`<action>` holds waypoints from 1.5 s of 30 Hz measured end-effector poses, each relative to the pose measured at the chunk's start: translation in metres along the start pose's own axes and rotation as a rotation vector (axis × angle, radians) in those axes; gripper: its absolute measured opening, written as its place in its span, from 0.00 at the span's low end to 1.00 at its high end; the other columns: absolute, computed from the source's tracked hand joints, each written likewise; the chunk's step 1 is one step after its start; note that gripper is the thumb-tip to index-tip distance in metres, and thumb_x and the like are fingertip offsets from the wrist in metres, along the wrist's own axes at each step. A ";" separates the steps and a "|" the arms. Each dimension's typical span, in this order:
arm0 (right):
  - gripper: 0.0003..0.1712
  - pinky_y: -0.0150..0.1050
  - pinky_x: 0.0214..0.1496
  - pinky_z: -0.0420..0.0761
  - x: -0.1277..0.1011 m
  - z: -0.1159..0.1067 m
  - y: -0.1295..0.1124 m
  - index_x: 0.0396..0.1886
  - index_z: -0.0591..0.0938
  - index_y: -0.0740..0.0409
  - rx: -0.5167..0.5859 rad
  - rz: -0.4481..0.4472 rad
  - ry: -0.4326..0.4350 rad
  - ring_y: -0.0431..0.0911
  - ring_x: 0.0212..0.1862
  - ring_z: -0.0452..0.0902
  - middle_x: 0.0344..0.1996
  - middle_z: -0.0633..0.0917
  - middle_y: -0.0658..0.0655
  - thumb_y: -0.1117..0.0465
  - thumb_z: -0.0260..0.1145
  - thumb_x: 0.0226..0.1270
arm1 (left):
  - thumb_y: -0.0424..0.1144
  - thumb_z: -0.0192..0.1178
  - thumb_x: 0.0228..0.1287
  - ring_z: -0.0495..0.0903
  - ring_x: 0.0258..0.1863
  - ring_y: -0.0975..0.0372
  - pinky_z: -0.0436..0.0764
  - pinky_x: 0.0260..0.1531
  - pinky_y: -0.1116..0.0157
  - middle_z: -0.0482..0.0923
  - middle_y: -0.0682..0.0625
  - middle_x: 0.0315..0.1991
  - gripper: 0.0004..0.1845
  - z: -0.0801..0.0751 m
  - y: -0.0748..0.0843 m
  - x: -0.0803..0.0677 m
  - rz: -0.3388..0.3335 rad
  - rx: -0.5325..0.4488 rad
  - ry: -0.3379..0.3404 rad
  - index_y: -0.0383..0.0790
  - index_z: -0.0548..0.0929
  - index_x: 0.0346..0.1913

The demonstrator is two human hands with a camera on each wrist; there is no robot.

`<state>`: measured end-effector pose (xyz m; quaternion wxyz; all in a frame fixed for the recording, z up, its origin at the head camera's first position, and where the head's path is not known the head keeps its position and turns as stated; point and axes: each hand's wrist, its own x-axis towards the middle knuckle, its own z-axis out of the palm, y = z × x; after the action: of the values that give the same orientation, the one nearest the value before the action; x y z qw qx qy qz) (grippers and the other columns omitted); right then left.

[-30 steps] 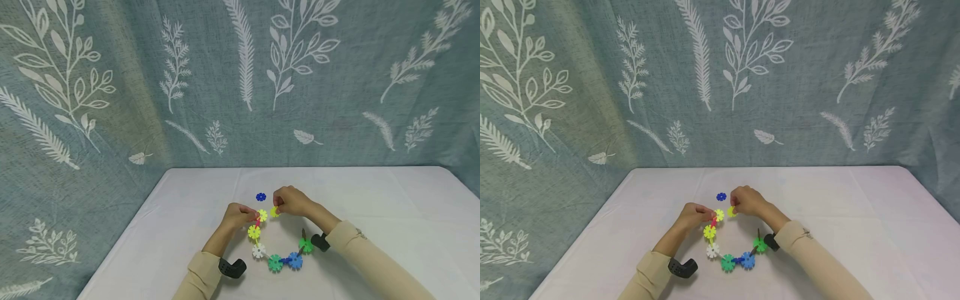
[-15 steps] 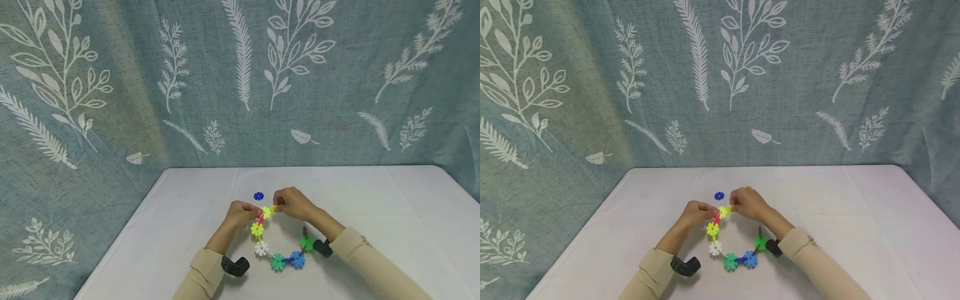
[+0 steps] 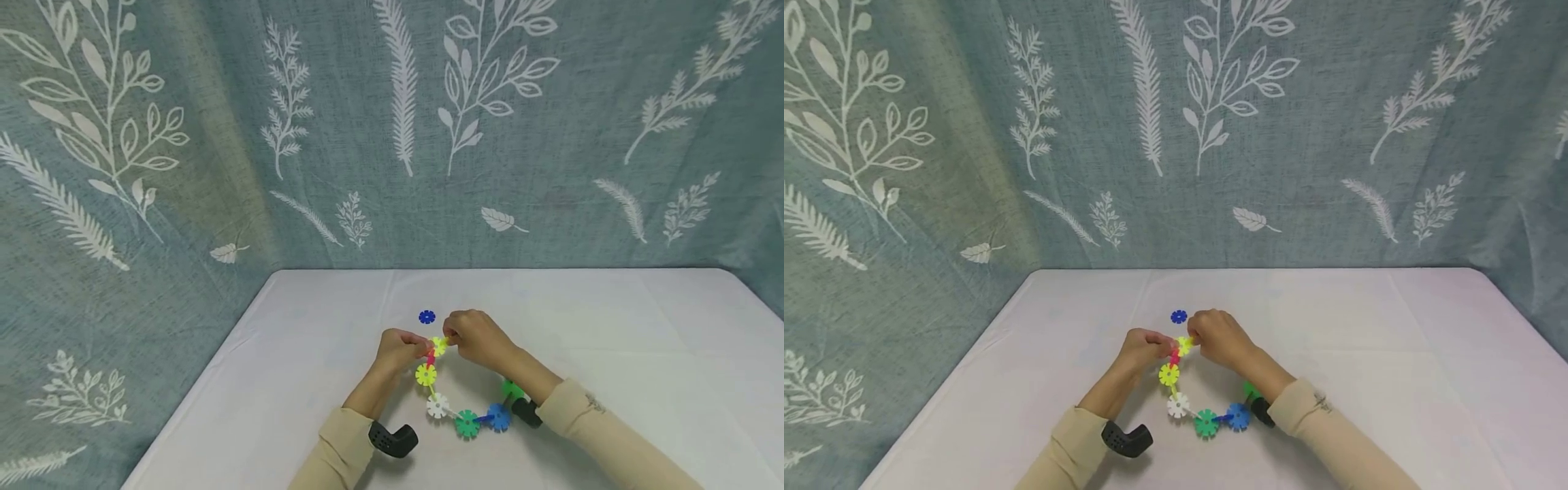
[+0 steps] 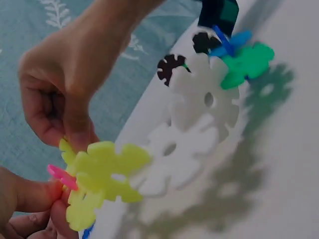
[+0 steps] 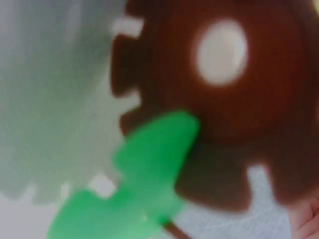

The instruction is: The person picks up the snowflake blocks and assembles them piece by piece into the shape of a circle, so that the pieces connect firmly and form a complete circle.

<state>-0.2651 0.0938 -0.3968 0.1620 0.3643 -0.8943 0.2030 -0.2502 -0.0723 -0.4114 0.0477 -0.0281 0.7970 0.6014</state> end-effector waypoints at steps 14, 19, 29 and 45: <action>0.08 0.28 0.28 0.73 0.014 0.000 0.007 0.22 0.78 0.57 0.239 0.067 -0.120 0.36 0.24 0.72 0.20 0.81 0.50 0.72 0.68 0.51 | 0.34 0.69 0.48 0.77 0.22 0.66 0.73 0.23 0.75 0.83 0.49 0.23 0.04 -0.009 0.001 0.001 0.539 0.507 0.044 0.37 0.85 0.26; 0.07 0.34 0.34 0.79 0.031 -0.012 0.019 0.33 0.83 0.64 0.374 0.211 -0.296 0.45 0.35 0.81 0.31 0.85 0.59 0.72 0.67 0.51 | 0.30 0.67 0.49 0.77 0.21 0.66 0.74 0.24 0.75 0.82 0.49 0.22 0.02 -0.007 -0.002 -0.001 0.557 0.550 0.051 0.36 0.84 0.24; 0.17 0.45 0.46 0.76 0.064 0.002 0.032 0.44 0.83 0.58 0.065 0.463 -0.448 0.48 0.42 0.77 0.41 0.82 0.58 0.64 0.69 0.52 | 0.32 0.66 0.50 0.73 0.19 0.71 0.71 0.22 0.77 0.81 0.50 0.20 0.04 0.005 -0.008 -0.009 0.549 0.550 0.055 0.37 0.84 0.22; 0.07 0.35 0.25 0.72 0.059 0.018 0.028 0.25 0.81 0.59 0.130 0.485 -0.250 0.43 0.24 0.75 0.23 0.83 0.53 0.64 0.73 0.46 | 0.31 0.66 0.49 0.76 0.18 0.68 0.72 0.22 0.74 0.81 0.52 0.17 0.04 -0.007 -0.007 -0.006 0.559 0.607 0.180 0.38 0.84 0.20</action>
<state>-0.3281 0.0682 -0.3935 -0.0267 0.1716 -0.9536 0.2460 -0.2441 -0.0811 -0.4156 -0.1811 0.1521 0.9159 0.3244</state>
